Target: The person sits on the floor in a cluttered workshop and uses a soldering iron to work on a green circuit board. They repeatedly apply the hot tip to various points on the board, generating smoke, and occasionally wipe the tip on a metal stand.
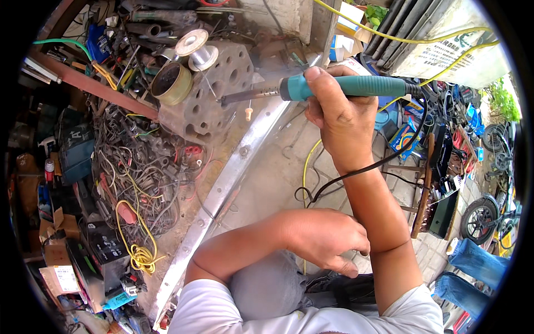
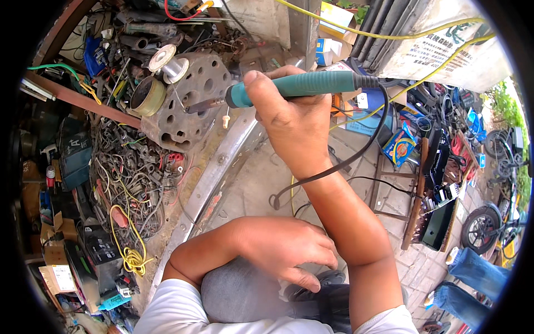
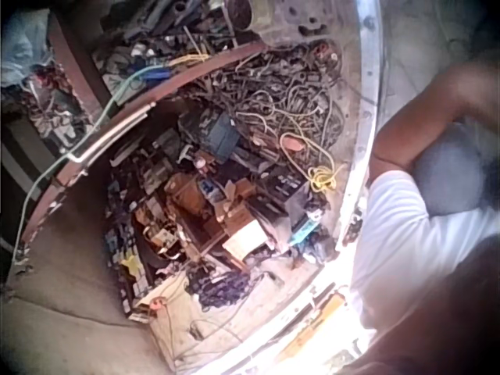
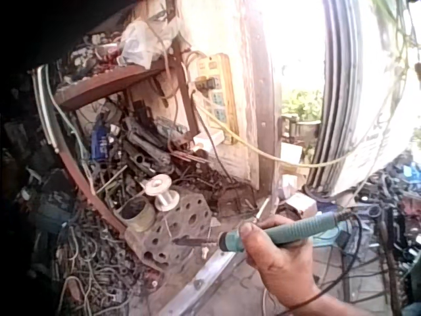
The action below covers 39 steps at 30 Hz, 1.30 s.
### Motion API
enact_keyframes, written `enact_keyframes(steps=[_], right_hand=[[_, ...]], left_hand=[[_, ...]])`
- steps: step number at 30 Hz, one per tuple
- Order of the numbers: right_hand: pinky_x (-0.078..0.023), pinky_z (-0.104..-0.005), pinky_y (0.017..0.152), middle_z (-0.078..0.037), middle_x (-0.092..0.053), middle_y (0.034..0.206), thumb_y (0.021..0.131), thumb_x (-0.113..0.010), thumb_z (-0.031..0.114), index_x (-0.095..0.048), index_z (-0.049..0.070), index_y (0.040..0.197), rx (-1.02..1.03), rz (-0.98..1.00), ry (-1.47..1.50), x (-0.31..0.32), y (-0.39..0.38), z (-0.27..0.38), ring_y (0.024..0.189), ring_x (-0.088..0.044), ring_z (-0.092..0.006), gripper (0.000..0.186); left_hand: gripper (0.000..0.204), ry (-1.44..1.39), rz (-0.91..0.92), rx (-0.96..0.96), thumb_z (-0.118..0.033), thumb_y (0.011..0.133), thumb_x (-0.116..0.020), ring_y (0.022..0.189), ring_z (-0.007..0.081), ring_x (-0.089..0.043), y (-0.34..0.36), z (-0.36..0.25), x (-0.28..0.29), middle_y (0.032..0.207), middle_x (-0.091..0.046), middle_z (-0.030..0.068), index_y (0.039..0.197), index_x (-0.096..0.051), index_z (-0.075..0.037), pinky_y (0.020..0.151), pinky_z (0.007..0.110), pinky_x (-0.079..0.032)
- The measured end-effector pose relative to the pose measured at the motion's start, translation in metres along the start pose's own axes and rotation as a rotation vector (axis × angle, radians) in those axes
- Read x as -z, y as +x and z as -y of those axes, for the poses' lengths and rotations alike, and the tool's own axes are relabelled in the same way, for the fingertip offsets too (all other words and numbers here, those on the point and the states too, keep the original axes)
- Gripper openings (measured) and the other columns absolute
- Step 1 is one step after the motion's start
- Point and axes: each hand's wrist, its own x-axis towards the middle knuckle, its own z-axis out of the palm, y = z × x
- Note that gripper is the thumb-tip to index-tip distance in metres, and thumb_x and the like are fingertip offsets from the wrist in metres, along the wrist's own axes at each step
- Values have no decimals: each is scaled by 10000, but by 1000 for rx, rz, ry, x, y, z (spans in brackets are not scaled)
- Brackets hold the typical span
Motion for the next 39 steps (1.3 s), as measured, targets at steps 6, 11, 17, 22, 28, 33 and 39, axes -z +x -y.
enact_keyframes(steps=[6, 11, 17, 22, 28, 33, 39], right_hand=[[-342, -210, 425, -3, -529, 541, 800, -712, 210, -630, -25, 716, -10, -10, 13, 0, 0, -4, 465, -463, -55, 262], [-355, -214, 422, -7, -527, 542, 800, -713, 212, -634, -33, 729, -16, -12, 24, 1, 1, -5, 457, -473, -63, 267], [-359, -216, 418, -9, -529, 542, 801, -713, 214, -635, -36, 732, -26, -11, 49, 1, 2, -6, 451, -476, -68, 270], [-352, -215, 416, -11, -531, 540, 802, -711, 216, -631, -35, 725, -21, -16, 43, 2, 3, -6, 449, -472, -67, 274], [-350, -213, 417, -13, -533, 538, 802, -708, 215, -632, -37, 728, -12, -16, 39, 1, 2, -8, 447, -471, -65, 273], [-351, -212, 416, -11, -532, 538, 801, -705, 206, -633, -37, 728, -15, -36, 40, 1, 2, -7, 447, -477, -65, 263], [-350, -214, 414, -9, -527, 538, 799, -706, 206, -633, -35, 723, -18, -17, 54, 0, 3, -8, 444, -477, -68, 263]], left_hand=[[405, 11, -6, 27, -317, 842, -648, 1015, 317, -568, -2, 1, -1, 1047, -605, 154, 1075, -595, 9, 854, 400, -477], [400, 19, 5, 32, -314, 844, -646, 1013, 315, -568, 0, 1, 1, 1047, -604, 154, 1076, -595, 8, 853, 401, -477], [403, 38, 29, 47, -319, 847, -643, 1017, 311, -570, 1, 2, 1, 1051, -606, 152, 1079, -597, 7, 850, 399, -478], [406, 36, 19, 48, -324, 844, -644, 1017, 309, -572, 0, 2, 0, 1053, -608, 151, 1078, -599, 5, 850, 397, -480], [409, 45, 20, 54, -325, 839, -649, 1019, 310, -572, -2, 3, -1, 1052, -608, 151, 1076, -599, 4, 850, 397, -481], [408, 52, 28, 55, -324, 837, -651, 1021, 313, -571, -1, 2, 0, 1055, -607, 151, 1072, -598, 6, 855, 398, -479], [412, 35, 19, 51, -326, 835, -654, 1023, 314, -570, -2, 2, 1, 1056, -607, 151, 1069, -597, 8, 858, 396, -479]])
